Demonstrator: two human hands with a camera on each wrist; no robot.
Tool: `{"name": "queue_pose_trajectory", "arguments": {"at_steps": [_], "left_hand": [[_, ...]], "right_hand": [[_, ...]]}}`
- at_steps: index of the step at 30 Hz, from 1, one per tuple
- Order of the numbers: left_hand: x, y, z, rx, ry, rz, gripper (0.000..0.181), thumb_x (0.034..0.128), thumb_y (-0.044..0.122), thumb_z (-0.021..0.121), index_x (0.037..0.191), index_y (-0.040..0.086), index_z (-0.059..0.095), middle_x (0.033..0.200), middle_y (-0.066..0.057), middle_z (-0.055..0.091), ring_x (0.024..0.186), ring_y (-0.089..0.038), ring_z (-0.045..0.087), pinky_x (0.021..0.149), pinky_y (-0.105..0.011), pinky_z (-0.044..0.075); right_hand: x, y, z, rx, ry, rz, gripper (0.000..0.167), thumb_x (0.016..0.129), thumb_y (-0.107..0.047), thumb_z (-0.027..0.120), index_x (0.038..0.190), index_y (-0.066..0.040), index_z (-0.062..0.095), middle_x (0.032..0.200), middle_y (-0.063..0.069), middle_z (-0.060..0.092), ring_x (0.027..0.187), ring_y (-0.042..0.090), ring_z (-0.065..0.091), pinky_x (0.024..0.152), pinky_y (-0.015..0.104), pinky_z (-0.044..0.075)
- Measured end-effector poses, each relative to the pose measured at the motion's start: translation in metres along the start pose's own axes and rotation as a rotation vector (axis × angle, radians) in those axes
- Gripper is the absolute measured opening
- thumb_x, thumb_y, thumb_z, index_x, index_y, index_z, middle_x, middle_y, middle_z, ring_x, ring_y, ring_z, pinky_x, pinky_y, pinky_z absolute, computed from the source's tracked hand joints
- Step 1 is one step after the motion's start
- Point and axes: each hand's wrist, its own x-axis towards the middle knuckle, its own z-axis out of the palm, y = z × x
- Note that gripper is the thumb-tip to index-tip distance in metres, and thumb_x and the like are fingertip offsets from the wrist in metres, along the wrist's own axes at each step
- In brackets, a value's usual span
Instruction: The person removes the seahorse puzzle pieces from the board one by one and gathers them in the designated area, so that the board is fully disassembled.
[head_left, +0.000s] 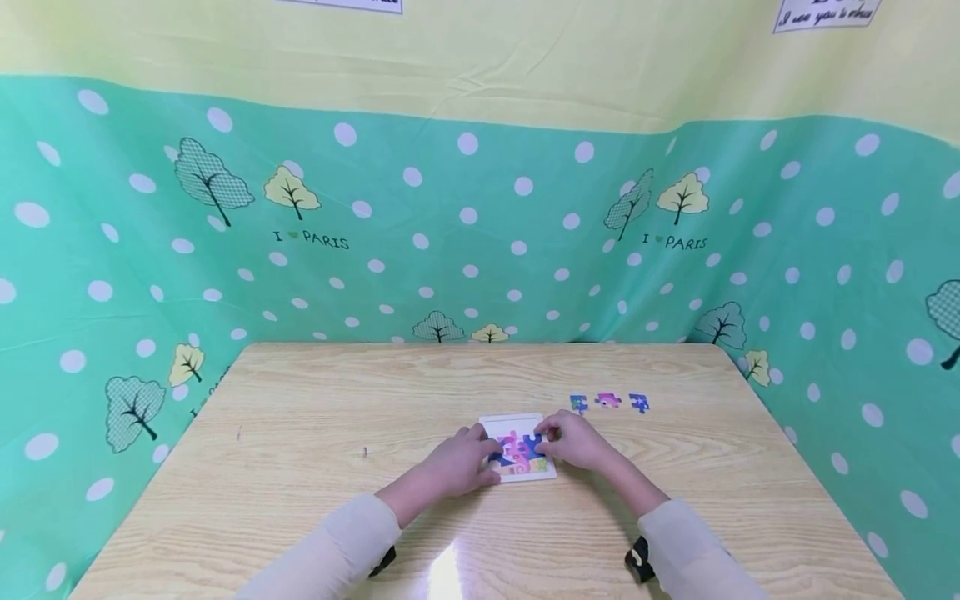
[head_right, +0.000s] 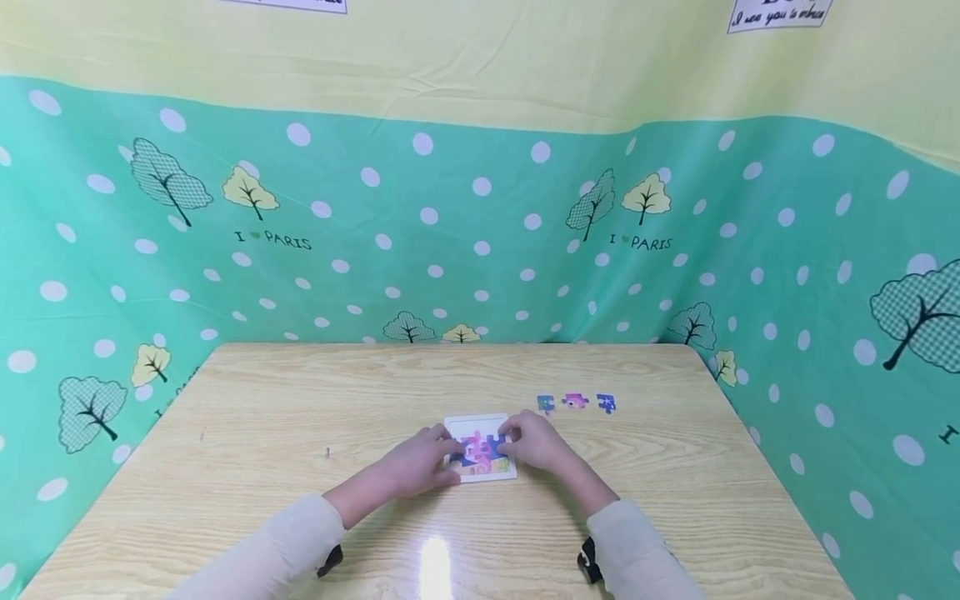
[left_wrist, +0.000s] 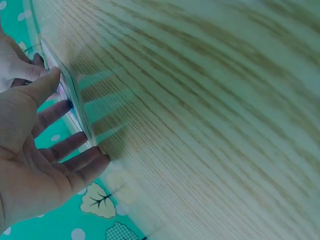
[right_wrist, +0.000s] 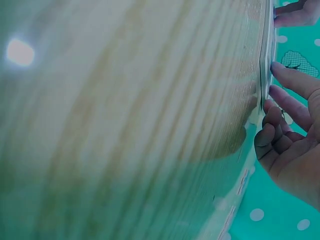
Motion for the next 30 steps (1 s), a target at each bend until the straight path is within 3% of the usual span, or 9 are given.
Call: {"name": "queue_pose_trajectory", "arguments": {"at_steps": [6, 15, 30], "left_hand": [[0.0019, 0.0021, 0.0001, 0.024, 0.003, -0.019, 0.044, 0.0872, 0.040, 0.062, 0.126, 0.020, 0.058, 0.115, -0.007, 0.055, 0.097, -0.020, 0.053, 0.080, -0.036, 0.050], [0.0015, 0.0042, -0.0001, 0.046, 0.009, -0.017, 0.042, 0.0869, 0.039, 0.062, 0.124, 0.020, 0.058, 0.113, -0.007, 0.055, 0.097, -0.021, 0.053, 0.078, -0.036, 0.051], [0.0011, 0.0046, 0.0009, 0.057, -0.003, -0.020, 0.046, 0.0886, 0.040, 0.060, 0.132, 0.025, 0.054, 0.113, -0.007, 0.053, 0.097, -0.020, 0.051, 0.076, -0.035, 0.050]], "right_hand": [[-0.0026, -0.0024, -0.0019, 0.008, 0.006, -0.030, 0.023, 0.079, -0.011, 0.072, 0.100, -0.002, 0.069, 0.077, 0.001, 0.051, 0.071, 0.012, 0.046, 0.061, 0.025, 0.040], [0.0005, -0.0046, -0.0008, 0.031, -0.010, 0.064, 0.018, 0.080, -0.012, 0.073, 0.097, -0.007, 0.069, 0.080, 0.002, 0.051, 0.074, 0.014, 0.046, 0.062, 0.024, 0.040], [0.0001, -0.0079, -0.0016, 0.012, -0.027, 0.062, 0.015, 0.081, -0.012, 0.071, 0.094, -0.007, 0.068, 0.079, 0.002, 0.051, 0.073, 0.014, 0.045, 0.064, 0.025, 0.039]]}}
